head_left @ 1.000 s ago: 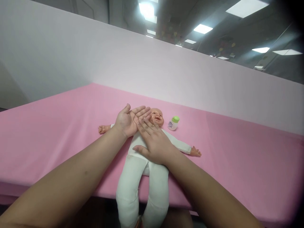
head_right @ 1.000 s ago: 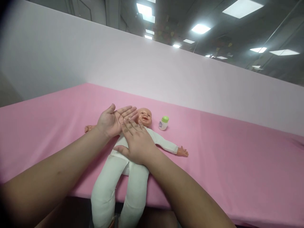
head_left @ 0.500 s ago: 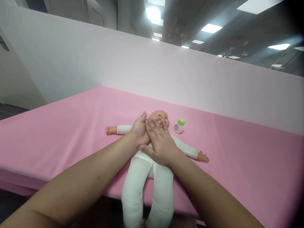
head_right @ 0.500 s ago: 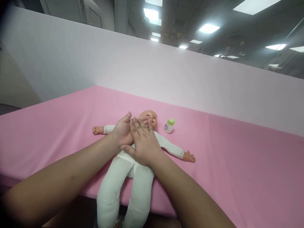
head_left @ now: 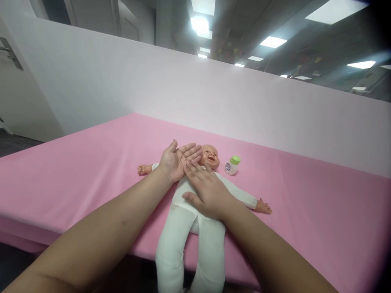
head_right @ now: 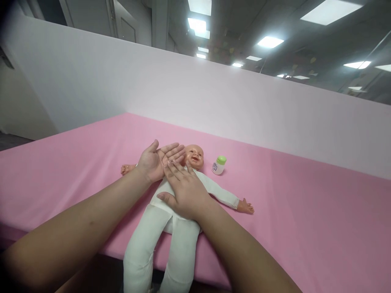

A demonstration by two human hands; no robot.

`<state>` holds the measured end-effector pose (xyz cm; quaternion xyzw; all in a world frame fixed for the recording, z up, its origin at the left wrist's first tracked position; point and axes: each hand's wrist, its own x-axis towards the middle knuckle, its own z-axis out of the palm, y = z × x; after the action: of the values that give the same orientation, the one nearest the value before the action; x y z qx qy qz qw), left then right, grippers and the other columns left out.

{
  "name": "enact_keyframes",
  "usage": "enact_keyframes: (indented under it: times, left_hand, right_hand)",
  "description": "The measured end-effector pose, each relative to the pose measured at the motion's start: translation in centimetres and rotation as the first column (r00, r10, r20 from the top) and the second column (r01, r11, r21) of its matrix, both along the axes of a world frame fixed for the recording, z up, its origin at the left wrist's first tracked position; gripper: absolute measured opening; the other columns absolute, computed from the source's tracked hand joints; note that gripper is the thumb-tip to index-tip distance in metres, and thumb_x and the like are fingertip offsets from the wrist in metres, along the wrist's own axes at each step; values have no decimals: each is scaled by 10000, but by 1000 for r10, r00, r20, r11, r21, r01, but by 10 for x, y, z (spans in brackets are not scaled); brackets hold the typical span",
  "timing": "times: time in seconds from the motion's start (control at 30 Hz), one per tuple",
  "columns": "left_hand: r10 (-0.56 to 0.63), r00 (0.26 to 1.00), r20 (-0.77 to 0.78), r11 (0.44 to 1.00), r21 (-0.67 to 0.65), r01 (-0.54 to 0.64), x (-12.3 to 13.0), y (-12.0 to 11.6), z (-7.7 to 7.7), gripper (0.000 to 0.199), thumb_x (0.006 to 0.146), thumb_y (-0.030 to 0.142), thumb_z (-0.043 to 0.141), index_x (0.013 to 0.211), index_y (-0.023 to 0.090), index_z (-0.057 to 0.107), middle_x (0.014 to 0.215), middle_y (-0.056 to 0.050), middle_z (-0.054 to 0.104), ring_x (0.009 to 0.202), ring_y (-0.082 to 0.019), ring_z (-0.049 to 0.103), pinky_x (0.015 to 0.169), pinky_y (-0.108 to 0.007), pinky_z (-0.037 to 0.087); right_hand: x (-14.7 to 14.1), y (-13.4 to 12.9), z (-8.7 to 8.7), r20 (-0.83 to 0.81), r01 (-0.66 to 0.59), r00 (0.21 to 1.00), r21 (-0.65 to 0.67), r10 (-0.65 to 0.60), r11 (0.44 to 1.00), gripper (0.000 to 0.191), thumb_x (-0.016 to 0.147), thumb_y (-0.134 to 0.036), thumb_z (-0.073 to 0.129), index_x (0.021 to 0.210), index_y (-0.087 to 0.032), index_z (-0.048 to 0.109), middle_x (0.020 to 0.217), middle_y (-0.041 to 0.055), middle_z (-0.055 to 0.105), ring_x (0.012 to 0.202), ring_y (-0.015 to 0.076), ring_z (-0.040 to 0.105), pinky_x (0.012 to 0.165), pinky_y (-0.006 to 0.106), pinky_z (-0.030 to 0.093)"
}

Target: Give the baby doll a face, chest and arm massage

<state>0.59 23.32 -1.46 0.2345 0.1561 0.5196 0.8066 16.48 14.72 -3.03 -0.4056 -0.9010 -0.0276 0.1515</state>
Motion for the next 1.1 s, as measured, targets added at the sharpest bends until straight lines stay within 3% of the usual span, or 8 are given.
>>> enact_keyframes:
  times: [0.17,0.27,0.4,0.5,0.57,0.73,0.93,1.1]
  left_hand:
    - [-180,982,-50,983,14,181,8,-12,2,674,1057,551,331,1416,32,568,1348,-271,657,1260,-353,651,1059,-502,519]
    - [-264,963,-43,964,14,265,14,-21,3,718,1045,599,331,1416,34,573,1346,-264,661,1265,-364,644,1104,-526,478]
    - [-326,945,-20,945,16,326,20,-27,0,716,1045,608,342,1404,39,584,1307,-250,686,1246,-346,659,1129,-493,468]
    - [-281,960,-15,958,57,281,17,-22,-1,667,1065,548,341,1378,16,595,1273,-260,697,1215,-327,680,1100,-451,503]
    - [-185,982,-28,981,59,186,12,-15,-1,657,1071,520,337,1344,-12,607,1245,-282,699,1180,-320,699,1056,-424,541]
    - [50,998,-35,998,27,-49,1,0,-1,646,1056,511,381,1343,-27,596,1314,-298,662,1224,-337,675,1025,-417,570]
    - [18,994,-111,1000,-9,-19,12,-11,3,651,1040,557,397,1334,19,618,1298,-280,680,1214,-348,681,1003,-460,583]
    - [-25,989,-144,999,-44,19,27,-29,8,675,1027,589,424,1372,31,587,1268,-276,696,1189,-358,691,1021,-503,563]
  right_hand:
    - [-7,-6,-1,-4,-71,997,23,71,997,924,1032,-685,389,1667,-176,-48,1722,112,45,1604,321,46,1295,604,41]
    - [-6,-2,-3,0,6,1000,49,-6,999,970,1019,-708,386,1655,-168,-109,1723,104,-10,1602,325,-29,1291,610,-1]
    - [1,8,-5,5,156,988,108,-158,982,962,1007,-718,394,1664,-182,-60,1725,70,-32,1595,323,-106,1276,627,-73]
    - [7,15,-5,2,236,972,93,-237,967,934,1012,-718,373,1669,-171,-1,1725,70,-31,1599,303,-94,1272,614,-102]
    - [9,16,-4,2,242,970,60,-243,968,923,1017,-723,348,1669,-154,28,1725,85,-17,1602,292,-82,1274,602,-101]
    - [6,10,0,4,102,995,-51,-102,994,894,1021,-740,317,1671,-172,82,1723,98,63,1606,302,-4,1282,589,-59]
    - [0,0,6,-32,-73,997,-89,70,993,970,1004,-755,368,1667,-144,11,1717,127,19,1607,295,15,1285,576,-52]
    - [-1,1,5,-57,7,998,-41,-9,999,1002,991,-748,417,1667,-173,-48,1722,118,-12,1606,311,-8,1283,599,-10]
